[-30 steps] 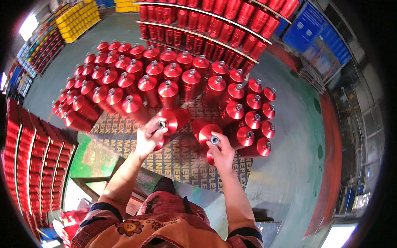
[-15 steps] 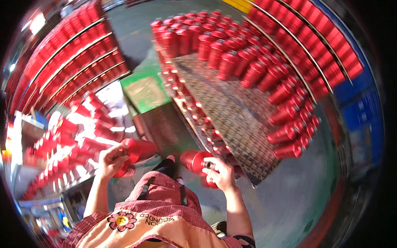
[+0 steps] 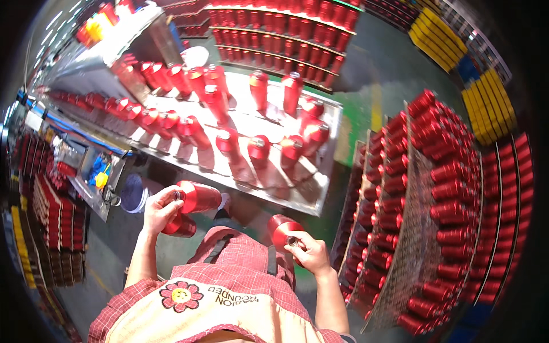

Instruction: The recorder takes red metallic bottles from a conveyor belt and stacks them onto a pallet, using a wooden divider board between layers.

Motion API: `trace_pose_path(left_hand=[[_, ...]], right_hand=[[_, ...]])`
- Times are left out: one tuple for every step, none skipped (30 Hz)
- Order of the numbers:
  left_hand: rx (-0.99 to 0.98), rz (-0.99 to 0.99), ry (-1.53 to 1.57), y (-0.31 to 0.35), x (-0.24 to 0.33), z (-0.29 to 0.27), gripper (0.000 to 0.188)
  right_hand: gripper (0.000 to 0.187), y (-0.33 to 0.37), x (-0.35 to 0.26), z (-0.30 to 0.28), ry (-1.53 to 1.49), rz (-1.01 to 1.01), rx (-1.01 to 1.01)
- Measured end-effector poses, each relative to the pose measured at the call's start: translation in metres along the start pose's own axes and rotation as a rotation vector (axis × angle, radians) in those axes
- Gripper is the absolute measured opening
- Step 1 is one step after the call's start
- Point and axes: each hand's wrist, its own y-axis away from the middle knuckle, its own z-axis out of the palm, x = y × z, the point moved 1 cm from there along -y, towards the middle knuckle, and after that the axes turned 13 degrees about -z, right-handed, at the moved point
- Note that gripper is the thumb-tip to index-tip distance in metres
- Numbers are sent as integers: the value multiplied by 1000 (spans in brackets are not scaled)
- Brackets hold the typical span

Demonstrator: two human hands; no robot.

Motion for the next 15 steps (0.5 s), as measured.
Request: trace_pose_path(left_hand=[[28, -10, 13, -8, -2, -23, 29], [52, -42, 26, -19, -4, -45, 27], [73, -75, 38, -30, -7, -67, 26], [95, -98, 89, -42, -11, -85, 26], [107, -110, 98, -56, -14, -105, 26], [154, -103, 48, -69, -17, -126, 26], [197, -96, -6, -83, -19, -144, 27], [234, -83, -17, -98, -20, -159, 27], [266, -86, -18, -110, -19, -174, 24], [299, -93, -28, -125, -20, -190, 23], [321, -102, -39, -139, -21, -201, 22], [322, -113, -19, -151, -17, -211, 21], [343, -126, -21, -160, -18, -221, 21], [315, -129, -25, -169, -19, -228, 21], [349, -80, -70, -176, -23, -236, 22]], right_hand=[[29, -21, 0, 16, -3, -5, -32], [29, -40, 4, 31, 11, -37, -70], [29, -58, 7, 45, 23, -67, -104], [29, -76, 9, 58, 36, -88, -140], [29, -96, 3, 71, 35, -83, -159], [29, -115, -5, 85, 6, -39, -170], [29, -132, -10, 98, -23, 7, -177], [29, -147, -10, 109, -7, 5, -194], [29, -161, -11, 119, -7, 16, -198], [29, -174, -12, 128, -7, 30, -208], [28, -183, -15, 134, -3, 51, -210], [28, -193, -20, 141, 11, 58, -200], [29, -200, -22, 147, 16, 105, -199], [30, -204, -18, 150, 33, 91, -196], [30, -206, -11, 154, 50, 73, -192]])
